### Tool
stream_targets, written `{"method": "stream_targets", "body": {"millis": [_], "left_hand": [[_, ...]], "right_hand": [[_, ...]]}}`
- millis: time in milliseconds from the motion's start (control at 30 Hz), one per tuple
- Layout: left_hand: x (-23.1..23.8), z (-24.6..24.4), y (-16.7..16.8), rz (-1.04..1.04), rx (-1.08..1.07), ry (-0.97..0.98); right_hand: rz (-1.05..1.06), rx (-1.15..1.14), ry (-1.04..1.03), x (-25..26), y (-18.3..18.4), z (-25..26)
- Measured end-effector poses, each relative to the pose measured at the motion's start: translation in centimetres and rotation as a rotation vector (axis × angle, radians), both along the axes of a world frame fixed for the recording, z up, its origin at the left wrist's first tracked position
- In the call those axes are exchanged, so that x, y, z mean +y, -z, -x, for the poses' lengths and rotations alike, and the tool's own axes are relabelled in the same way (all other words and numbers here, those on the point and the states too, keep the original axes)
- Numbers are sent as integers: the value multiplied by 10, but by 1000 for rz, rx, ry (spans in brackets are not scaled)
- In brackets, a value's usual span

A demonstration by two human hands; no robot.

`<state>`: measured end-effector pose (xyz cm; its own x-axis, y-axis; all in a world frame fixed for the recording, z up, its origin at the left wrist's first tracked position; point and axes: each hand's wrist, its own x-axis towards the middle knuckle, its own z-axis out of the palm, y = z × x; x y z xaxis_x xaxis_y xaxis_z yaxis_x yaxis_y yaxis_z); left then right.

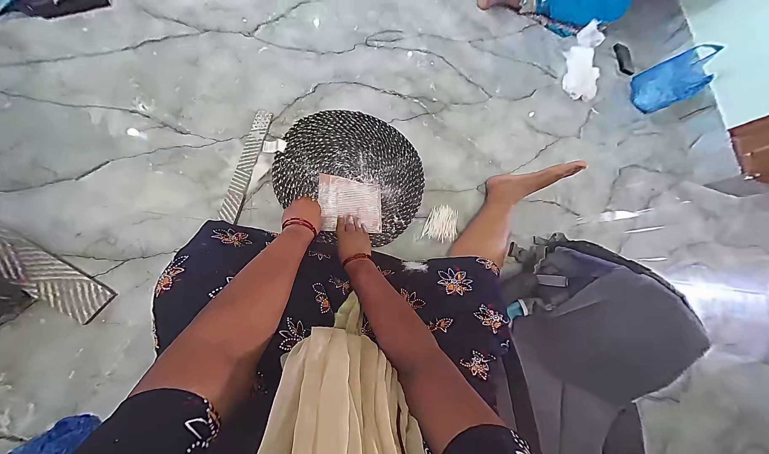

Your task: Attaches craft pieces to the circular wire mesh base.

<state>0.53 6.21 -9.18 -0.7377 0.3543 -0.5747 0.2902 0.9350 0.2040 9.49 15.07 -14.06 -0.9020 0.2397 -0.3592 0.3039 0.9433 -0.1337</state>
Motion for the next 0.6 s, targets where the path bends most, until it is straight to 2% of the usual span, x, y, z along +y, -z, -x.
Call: {"method": "stream_targets", "body": {"millis": [100, 200, 267, 333, 400, 500, 600], "left_hand": [[-3, -11, 1, -3, 21, 0], [-5, -23, 0, -6, 59, 10], [-9, -30, -2, 4, 84, 21], [-12, -38, -10, -5, 102, 24], [-14, -52, -25, -54, 84, 8], [-9, -82, -59, -179, 29, -36], [1, -116, -79, -268, 1, -77]], "right_hand": [[33, -25, -10, -1, -8, -6], [155, -103, 2, 9, -30, -13], [217, -40, 70, 23, -44, -25], [341, 89, 232, 41, -68, -46], [559, 226, 438, 56, -89, -72], [976, 469, 660, 71, -89, -97], [1348, 605, 875, 74, -94, -109]]}}
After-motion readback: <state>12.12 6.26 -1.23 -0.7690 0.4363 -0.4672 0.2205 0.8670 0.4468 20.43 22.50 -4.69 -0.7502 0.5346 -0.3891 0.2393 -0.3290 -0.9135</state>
